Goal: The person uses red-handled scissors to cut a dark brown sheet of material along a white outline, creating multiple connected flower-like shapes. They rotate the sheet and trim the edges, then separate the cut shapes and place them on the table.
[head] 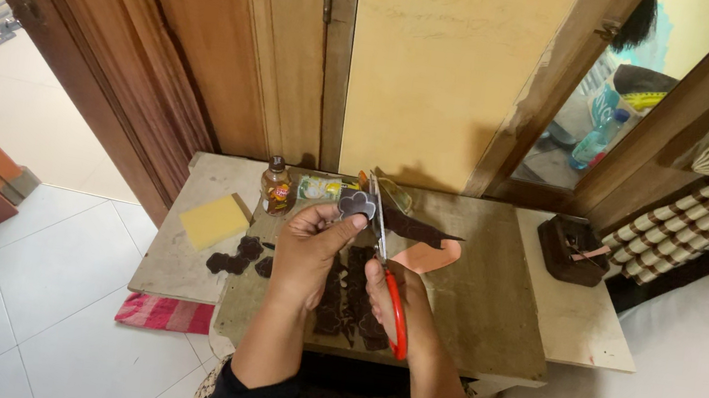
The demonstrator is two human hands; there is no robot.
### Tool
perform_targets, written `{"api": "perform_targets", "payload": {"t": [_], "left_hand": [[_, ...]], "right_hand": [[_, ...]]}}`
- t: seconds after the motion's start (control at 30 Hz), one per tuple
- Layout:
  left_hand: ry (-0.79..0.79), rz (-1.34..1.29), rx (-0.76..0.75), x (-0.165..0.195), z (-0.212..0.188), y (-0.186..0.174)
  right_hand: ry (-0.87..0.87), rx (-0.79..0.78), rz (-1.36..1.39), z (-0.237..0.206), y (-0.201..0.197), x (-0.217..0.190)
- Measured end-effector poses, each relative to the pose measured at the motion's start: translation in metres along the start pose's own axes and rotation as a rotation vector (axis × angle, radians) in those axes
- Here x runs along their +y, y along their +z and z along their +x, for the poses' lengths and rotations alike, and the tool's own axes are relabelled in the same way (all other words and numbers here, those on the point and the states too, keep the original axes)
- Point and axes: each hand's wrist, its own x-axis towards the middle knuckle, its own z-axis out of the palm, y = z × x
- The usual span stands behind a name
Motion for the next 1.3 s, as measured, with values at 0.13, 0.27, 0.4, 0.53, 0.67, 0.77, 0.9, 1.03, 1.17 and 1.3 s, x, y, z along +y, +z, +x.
{"api": "perform_targets", "payload": {"t": [0.13, 0.27, 0.4, 0.53, 0.67, 0.77, 0.9, 1.03, 1.17, 1.3], "left_hand": [[0.017, -0.016, 0.005, -0.006, 0.005, -0.004], [0.029, -0.002, -0.003, -0.012, 0.007, -0.006], [0.054, 0.002, -0.003, -0.011, 0.007, -0.009], [0.077, -0.013, 0.009, -0.010, 0.006, -0.012], [0.085, -0.040, 0.017, -0.008, 0.006, -0.012], [0.113, -0.043, -0.023, -0.006, 0.004, -0.012], [0.124, -0.009, -0.040, -0.005, 0.003, -0.013], [0.125, 0.003, 0.000, -0.004, 0.004, -0.014], [0.126, 0.003, 0.019, -0.003, 0.002, -0.012], [0.142, 0.066, -0.019, -0.001, 0.001, -0.013]], "right_hand": [[-0.005, -0.036, -0.062, -0.003, -0.005, -0.004], [-0.035, -0.074, -0.150, -0.003, -0.005, -0.007], [-0.027, -0.077, -0.113, -0.004, -0.003, -0.008], [0.046, -0.088, 0.015, -0.004, 0.002, -0.009], [0.056, -0.101, 0.028, -0.006, 0.004, -0.010], [0.019, -0.111, -0.032, -0.007, 0.004, -0.009], [0.067, -0.116, 0.070, -0.006, 0.003, -0.005], [0.107, -0.092, 0.046, -0.006, 0.005, -0.003], [0.096, -0.078, -0.066, -0.007, 0.005, -0.001], [0.012, -0.113, -0.178, -0.005, 0.000, 0.001]]}}
